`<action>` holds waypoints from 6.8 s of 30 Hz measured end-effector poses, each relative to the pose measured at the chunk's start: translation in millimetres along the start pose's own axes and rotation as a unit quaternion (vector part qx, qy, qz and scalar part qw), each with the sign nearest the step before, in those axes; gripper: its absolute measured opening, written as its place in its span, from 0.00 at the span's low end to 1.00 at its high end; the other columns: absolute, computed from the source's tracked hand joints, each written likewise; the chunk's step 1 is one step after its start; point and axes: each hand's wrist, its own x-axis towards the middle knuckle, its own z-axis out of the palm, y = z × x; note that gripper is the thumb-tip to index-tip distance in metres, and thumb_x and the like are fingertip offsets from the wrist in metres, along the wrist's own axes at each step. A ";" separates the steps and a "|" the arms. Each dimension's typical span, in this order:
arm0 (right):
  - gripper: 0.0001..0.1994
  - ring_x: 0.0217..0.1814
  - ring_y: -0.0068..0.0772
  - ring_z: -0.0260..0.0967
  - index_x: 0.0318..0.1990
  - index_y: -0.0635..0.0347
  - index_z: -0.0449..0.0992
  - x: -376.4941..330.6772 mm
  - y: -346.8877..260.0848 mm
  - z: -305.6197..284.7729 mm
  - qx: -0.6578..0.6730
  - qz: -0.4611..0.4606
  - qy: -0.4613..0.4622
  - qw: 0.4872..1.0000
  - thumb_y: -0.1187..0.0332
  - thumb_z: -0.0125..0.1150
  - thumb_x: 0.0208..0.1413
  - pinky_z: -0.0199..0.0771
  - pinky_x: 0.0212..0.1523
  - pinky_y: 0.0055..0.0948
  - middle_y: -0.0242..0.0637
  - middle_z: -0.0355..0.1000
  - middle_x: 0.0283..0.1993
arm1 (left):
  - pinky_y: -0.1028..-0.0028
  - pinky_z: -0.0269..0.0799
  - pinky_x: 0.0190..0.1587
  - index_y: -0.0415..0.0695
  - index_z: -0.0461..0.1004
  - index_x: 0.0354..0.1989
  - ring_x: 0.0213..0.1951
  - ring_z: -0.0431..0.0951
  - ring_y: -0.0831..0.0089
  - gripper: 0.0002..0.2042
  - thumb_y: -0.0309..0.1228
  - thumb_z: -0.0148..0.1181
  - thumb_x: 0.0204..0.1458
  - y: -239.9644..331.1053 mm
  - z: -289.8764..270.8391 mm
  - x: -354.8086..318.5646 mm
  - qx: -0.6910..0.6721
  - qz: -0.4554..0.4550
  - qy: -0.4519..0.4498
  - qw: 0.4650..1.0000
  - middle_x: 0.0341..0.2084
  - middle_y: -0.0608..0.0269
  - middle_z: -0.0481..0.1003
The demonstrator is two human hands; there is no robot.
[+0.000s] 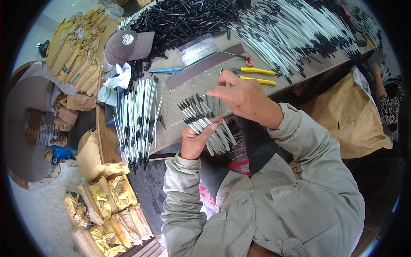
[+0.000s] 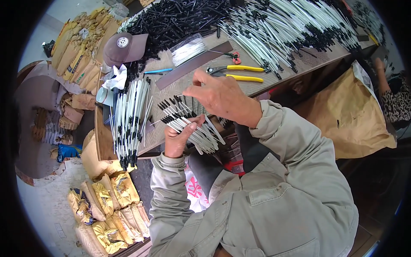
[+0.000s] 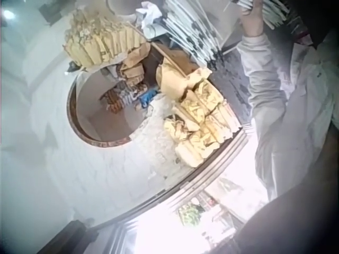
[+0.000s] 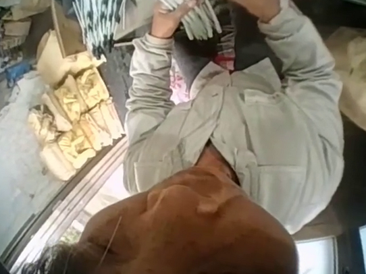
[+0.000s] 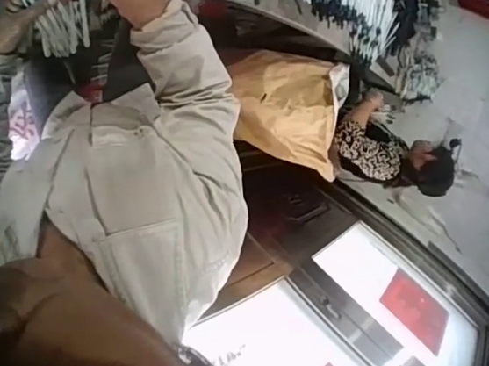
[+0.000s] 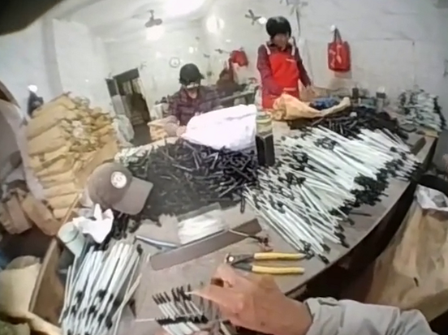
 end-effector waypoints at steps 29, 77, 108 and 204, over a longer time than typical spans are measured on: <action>0.13 0.16 0.12 0.57 0.46 0.59 0.75 39.8 14.5 -0.5 0.397 0.206 -0.293 0.845 0.69 0.52 0.54 0.53 0.18 0.17 0.24 0.62 0.14 | 0.76 0.68 0.46 0.36 0.75 0.41 0.42 0.74 0.77 0.09 0.24 0.56 0.52 -6.3 -12.4 0.0 0.002 0.002 -0.056 0.998 0.40 0.59 0.76; 0.09 0.20 0.24 0.63 0.35 0.65 0.74 43.6 5.0 0.4 0.338 0.083 -0.210 0.913 0.68 0.57 0.50 0.62 0.23 0.25 0.38 0.69 0.20 | 0.70 0.67 0.51 0.33 0.74 0.39 0.45 0.73 0.67 0.08 0.18 0.56 0.49 -6.9 -11.0 -0.1 0.002 0.016 -0.076 0.997 0.41 0.53 0.75; 0.10 0.25 0.15 0.64 0.39 0.65 0.75 50.5 5.7 6.7 0.412 0.082 -0.266 0.868 0.68 0.57 0.52 0.64 0.26 0.19 0.34 0.72 0.24 | 0.74 0.67 0.48 0.35 0.75 0.40 0.46 0.73 0.70 0.10 0.19 0.57 0.49 -5.0 -13.2 -3.8 -0.002 -0.022 -0.094 0.995 0.43 0.52 0.74; 0.08 0.26 0.46 0.67 0.33 0.63 0.74 47.8 -12.3 7.9 0.264 0.018 -0.238 0.935 0.69 0.54 0.48 0.64 0.26 0.35 0.43 0.69 0.26 | 0.67 0.72 0.44 0.32 0.76 0.33 0.39 0.77 0.61 0.08 0.16 0.61 0.42 -19.8 -18.5 -7.9 0.041 0.087 -0.088 0.991 0.33 0.48 0.77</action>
